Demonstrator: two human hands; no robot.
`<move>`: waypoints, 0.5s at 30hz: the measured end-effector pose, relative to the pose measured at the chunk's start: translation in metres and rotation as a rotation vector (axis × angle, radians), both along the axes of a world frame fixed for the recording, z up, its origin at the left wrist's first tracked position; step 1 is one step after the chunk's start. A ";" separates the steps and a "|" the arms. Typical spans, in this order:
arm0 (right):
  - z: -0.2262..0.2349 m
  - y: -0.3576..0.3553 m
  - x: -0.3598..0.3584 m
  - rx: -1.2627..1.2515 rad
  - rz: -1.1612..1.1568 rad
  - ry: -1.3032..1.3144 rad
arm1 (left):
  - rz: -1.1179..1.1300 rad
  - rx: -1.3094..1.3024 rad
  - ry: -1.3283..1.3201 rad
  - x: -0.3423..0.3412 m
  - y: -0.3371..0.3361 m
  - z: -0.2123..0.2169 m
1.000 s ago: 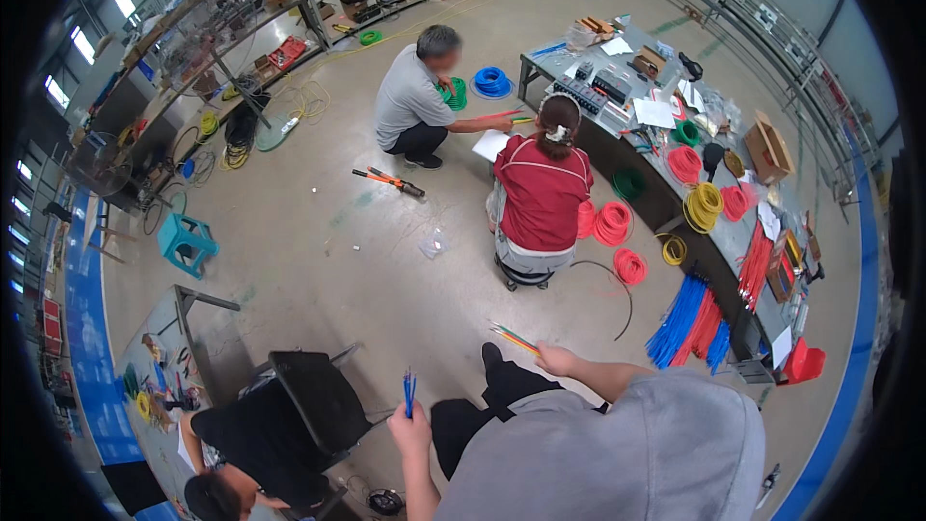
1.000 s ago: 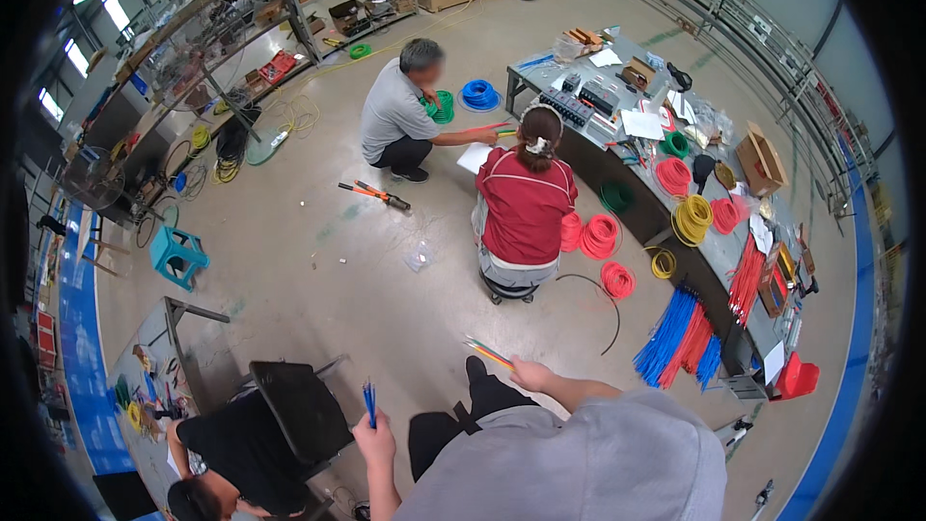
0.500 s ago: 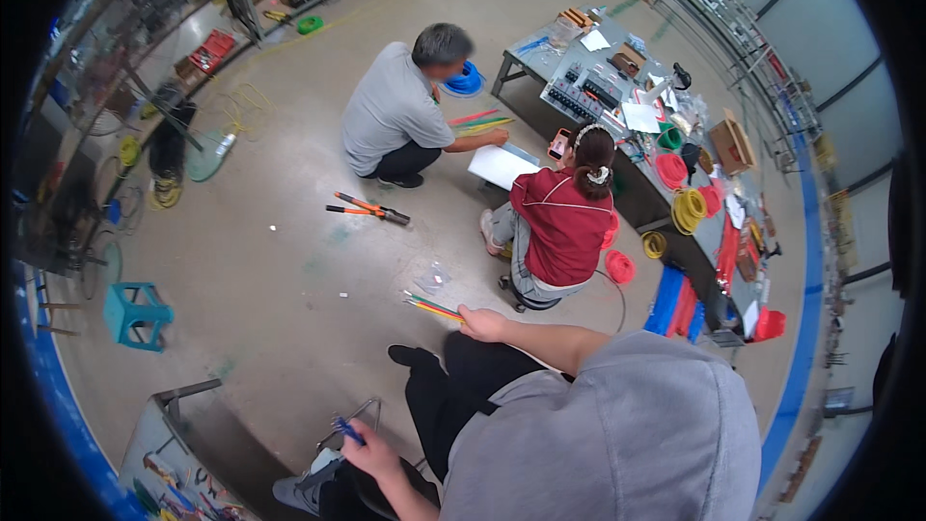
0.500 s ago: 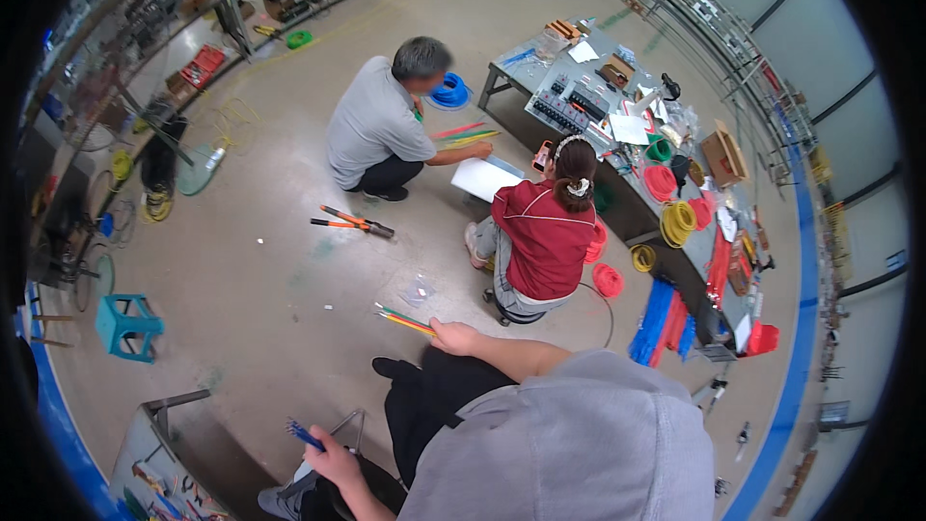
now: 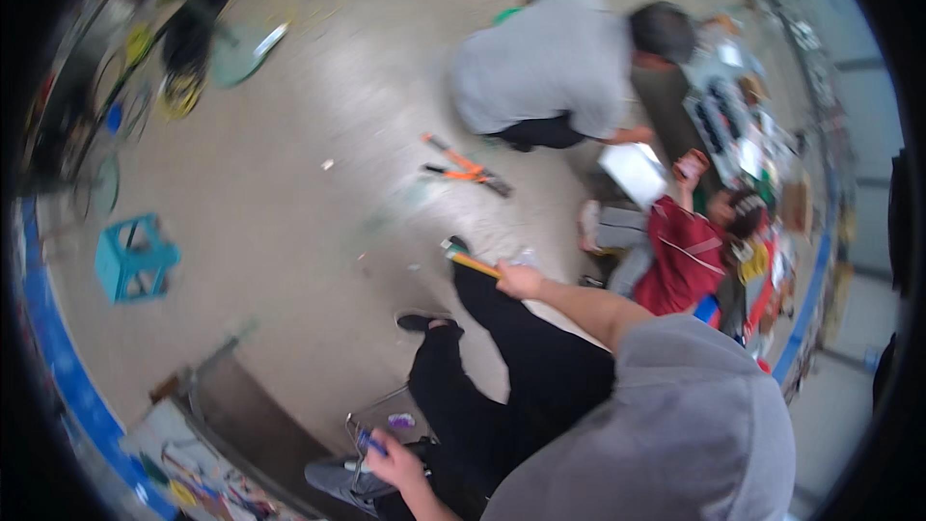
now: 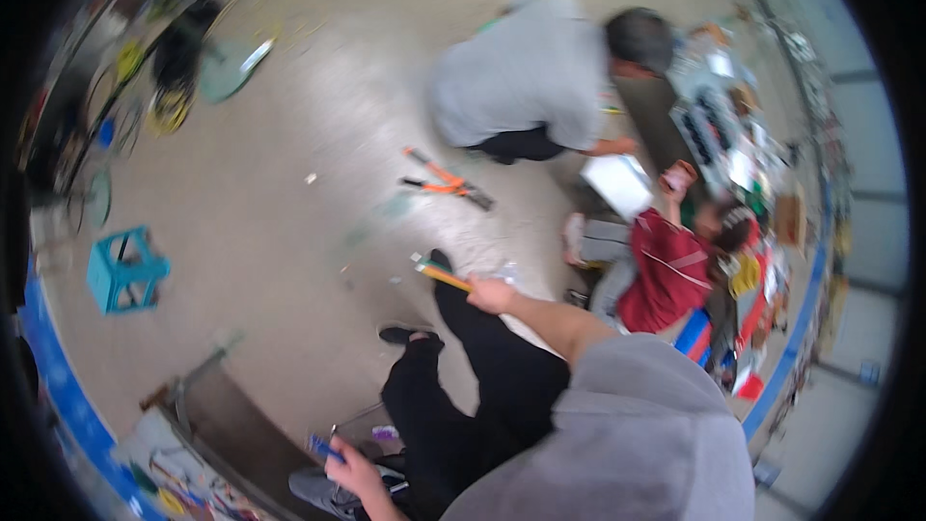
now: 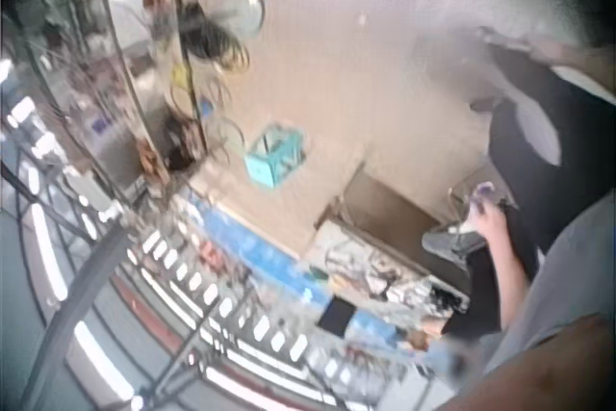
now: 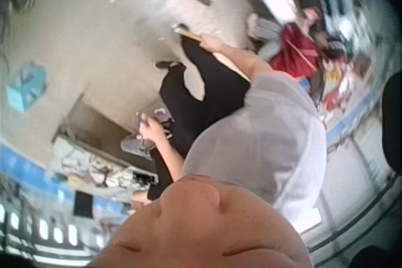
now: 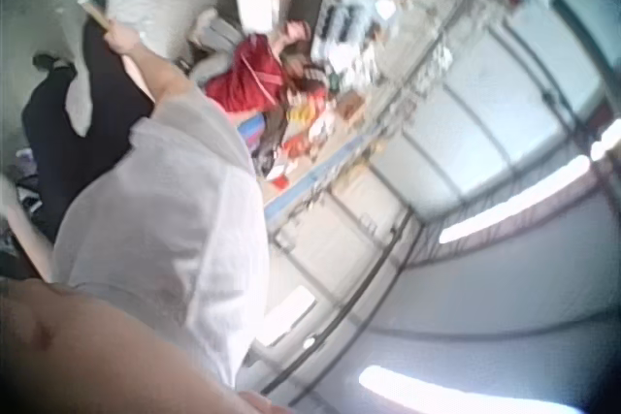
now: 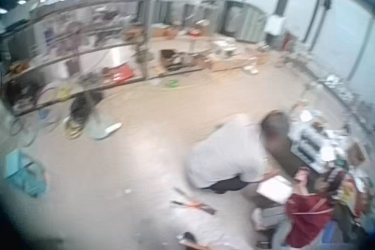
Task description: The person sits on a low stool and assembles an electrical panel by stripping red wires, inserting them into circuit breakers, and crimping terminals. They use a wire stripper and a crimping tool to prepare and secure the connections.
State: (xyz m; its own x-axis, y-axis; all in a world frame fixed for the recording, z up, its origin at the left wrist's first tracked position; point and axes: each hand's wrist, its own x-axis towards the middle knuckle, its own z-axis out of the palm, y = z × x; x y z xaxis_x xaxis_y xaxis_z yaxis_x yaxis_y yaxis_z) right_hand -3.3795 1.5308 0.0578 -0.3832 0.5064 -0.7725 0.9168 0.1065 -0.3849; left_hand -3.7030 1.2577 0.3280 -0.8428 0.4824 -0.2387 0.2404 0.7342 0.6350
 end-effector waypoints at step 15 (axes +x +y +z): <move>-0.485 0.224 -0.231 0.239 0.042 0.061 | -0.318 -0.358 -0.179 -0.183 0.248 -0.597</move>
